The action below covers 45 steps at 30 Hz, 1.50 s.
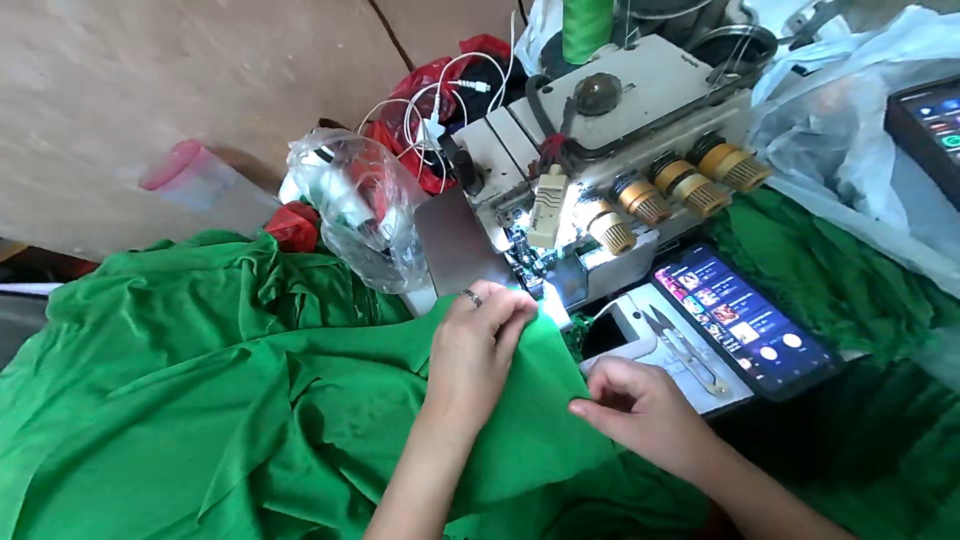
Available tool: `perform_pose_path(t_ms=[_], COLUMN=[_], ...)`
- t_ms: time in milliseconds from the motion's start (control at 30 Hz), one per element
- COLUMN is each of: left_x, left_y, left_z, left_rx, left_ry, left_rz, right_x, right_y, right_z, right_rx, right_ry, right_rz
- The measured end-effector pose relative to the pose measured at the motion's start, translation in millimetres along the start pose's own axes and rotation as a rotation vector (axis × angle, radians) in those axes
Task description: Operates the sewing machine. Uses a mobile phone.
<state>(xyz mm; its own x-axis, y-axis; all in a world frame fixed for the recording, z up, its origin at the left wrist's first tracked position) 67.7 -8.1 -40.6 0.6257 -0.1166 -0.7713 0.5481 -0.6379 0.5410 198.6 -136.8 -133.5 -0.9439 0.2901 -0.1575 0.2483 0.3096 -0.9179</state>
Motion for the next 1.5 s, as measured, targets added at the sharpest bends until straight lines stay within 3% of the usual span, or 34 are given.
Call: perform_pose_path(t_ms=[100,233,400,667,767,833,900,1000,1100,1233,1333,1433,1500], left_x=[1,15,21,3,-6,-13,-16,10,46,37,-1,-32,-29], left_y=[17,29,20,-19,-32,-18,6,24,3,-15,1,47,65], left_z=[16,34,24,-30,-41,-25,14,77,114,119,101,86,78], left_rx=[0.115,0.126,0.08,0.059,0.097,0.131,0.118,-0.105,-0.282,-0.392,-0.281,-0.023,0.078], left_ry=[0.08,0.124,0.093,-0.15,-0.099,0.021,0.13,0.067,0.019,-0.002,0.07,0.073,0.055], left_rz=[-0.232,-0.465,-0.248,-0.116,-0.131,-0.162,-0.019,0.323,0.567,0.807,0.67,0.261,0.023], right_x=[2,5,-9,7,12,10,9,5,5,9,14,18,21], right_y=[3,5,-11,-18,-20,-20,-18,-17,-18,-17,-18,-20,-21], right_z=[3,1,-20,-33,-37,-36,-32,-26,-21,-17,-16,-18,-21], right_rx=[0.109,0.17,0.212,0.114,0.103,0.095,0.084,0.083,0.034,0.076,0.095,0.078,0.058], right_ry=[-0.046,-0.181,-0.194,-0.132,-0.086,-0.076,-0.07,-0.065,-0.086,-0.17,-0.227,-0.22,-0.197], right_rz=[-0.04,-0.427,-0.622,-0.523,-0.486,-0.48,-0.472,-0.396,-0.321,-0.46,-0.612,-0.656,-0.602])
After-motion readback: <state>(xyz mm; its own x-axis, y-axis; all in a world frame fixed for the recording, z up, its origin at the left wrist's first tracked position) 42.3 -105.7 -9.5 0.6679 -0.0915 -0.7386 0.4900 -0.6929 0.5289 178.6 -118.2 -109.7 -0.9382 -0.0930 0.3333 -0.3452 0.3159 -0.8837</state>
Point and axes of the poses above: each hand's wrist, its own z-axis away from the middle knuckle, its own x-axis out of the palm, y = z × x, the point moved 6 cm from there along -z, towards the middle knuckle, and after that the axes turned 10 degrees about -x, right-handed, at the moved point
